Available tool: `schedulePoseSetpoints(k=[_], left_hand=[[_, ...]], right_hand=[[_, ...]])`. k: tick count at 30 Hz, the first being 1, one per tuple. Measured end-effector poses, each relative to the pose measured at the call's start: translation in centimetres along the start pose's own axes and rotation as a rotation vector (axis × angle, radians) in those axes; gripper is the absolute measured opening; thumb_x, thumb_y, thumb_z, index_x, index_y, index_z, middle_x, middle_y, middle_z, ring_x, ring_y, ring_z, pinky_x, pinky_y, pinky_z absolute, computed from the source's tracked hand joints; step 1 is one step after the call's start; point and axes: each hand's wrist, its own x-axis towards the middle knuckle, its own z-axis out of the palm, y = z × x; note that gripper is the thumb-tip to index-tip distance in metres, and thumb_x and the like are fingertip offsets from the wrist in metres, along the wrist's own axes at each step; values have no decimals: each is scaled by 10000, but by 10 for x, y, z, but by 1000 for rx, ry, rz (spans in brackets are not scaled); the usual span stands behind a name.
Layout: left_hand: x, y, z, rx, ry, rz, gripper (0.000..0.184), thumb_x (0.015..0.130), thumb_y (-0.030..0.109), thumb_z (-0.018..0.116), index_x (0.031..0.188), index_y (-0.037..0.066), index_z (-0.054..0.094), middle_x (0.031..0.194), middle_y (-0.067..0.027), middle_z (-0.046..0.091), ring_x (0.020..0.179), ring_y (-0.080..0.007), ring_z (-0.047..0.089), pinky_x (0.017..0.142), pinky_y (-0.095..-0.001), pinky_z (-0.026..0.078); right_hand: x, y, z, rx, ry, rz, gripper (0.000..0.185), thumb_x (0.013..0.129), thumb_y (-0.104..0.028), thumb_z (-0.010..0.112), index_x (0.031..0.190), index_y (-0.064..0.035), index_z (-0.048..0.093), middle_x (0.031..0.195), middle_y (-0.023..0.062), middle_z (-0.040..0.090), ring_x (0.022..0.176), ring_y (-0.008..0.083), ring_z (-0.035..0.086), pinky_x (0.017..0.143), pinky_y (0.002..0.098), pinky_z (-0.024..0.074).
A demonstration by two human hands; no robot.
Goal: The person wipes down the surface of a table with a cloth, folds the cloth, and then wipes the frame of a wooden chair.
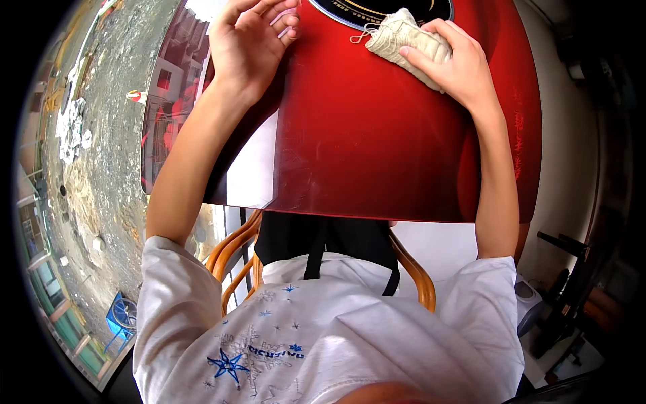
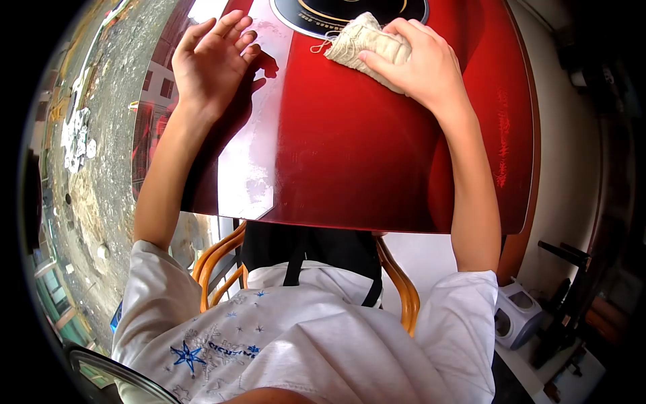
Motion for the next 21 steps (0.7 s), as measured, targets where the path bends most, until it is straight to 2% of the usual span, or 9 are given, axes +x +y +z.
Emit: schedulePoseSetpoints(k=[3, 5, 7, 9, 11, 13, 15, 19, 21], left_hand=[[-2, -2, 7, 58, 12, 11, 447, 1027, 343, 486, 1263, -13, 616, 1171, -114, 673, 1030, -223, 608, 967, -353, 476], [-6, -6, 29, -20, 125, 31, 280, 998, 305, 597, 1052, 37, 659, 923, -44, 669, 799, -159, 617, 794, -294, 503], [-5, -9, 24, -17, 126, 26, 357, 983, 358, 578, 1056, 19, 663, 938, -65, 683, 812, -189, 637, 817, -314, 512], [-4, -8, 22, -14, 125, 18, 389, 980, 379, 565, 1059, 12, 666, 945, -76, 690, 815, -203, 647, 823, -323, 518], [-3, -7, 23, -12, 120, 7, 375, 989, 367, 557, 1060, 15, 666, 946, -78, 688, 809, -200, 647, 811, -319, 520], [-1, -8, 23, -15, 112, 1, 373, 997, 363, 544, 1059, 17, 666, 940, -79, 690, 797, -201, 649, 796, -323, 526], [1, -7, 23, -18, 100, 4, 370, 1004, 360, 534, 1057, 19, 666, 933, -79, 692, 784, -202, 649, 784, -328, 531], [-3, -5, 22, -36, 106, 6, 361, 1010, 357, 528, 1052, 26, 666, 916, -77, 692, 773, -200, 647, 769, -335, 535], [-4, -4, 23, -32, 131, 2, 365, 1006, 363, 536, 1052, 25, 666, 915, -73, 691, 779, -197, 644, 776, -329, 529]], right_hand=[[-4, -23, 0, 132, -118, -101, 395, 815, -330, 884, 960, -18, 691, 857, 85, 700, 755, 206, 680, 719, 331, 546], [-9, -44, 7, 323, -245, -150, 374, 788, -299, 889, 900, -9, 681, 799, 107, 679, 715, 212, 673, 676, 330, 536], [-20, -71, 13, 391, -318, -270, 387, 763, -309, 894, 884, -15, 674, 789, 109, 659, 703, 242, 665, 653, 337, 526], [-28, -96, 13, 411, -409, -328, 429, 763, -401, 863, 882, -35, 674, 800, 118, 665, 743, 327, 683, 683, 393, 551], [-30, -99, 17, 465, -407, -357, 416, 769, -384, 860, 880, -37, 660, 827, 123, 653, 781, 333, 676, 701, 402, 545], [-24, -82, 17, 513, -426, -315, 404, 773, -378, 864, 891, -43, 669, 841, 118, 671, 778, 314, 688, 702, 388, 552], [-17, -59, 12, 396, -312, -226, 434, 798, -421, 864, 913, -45, 680, 847, 114, 717, 743, 261, 718, 684, 367, 567], [-1, -14, 0, 162, -125, 111, 451, 846, -494, 818, 952, -71, 705, 795, 102, 749, 721, 250, 739, 663, 370, 563], [-1, -12, 0, 141, -93, 126, 437, 845, -482, 817, 934, -66, 716, 787, 107, 746, 711, 271, 737, 663, 383, 563]])
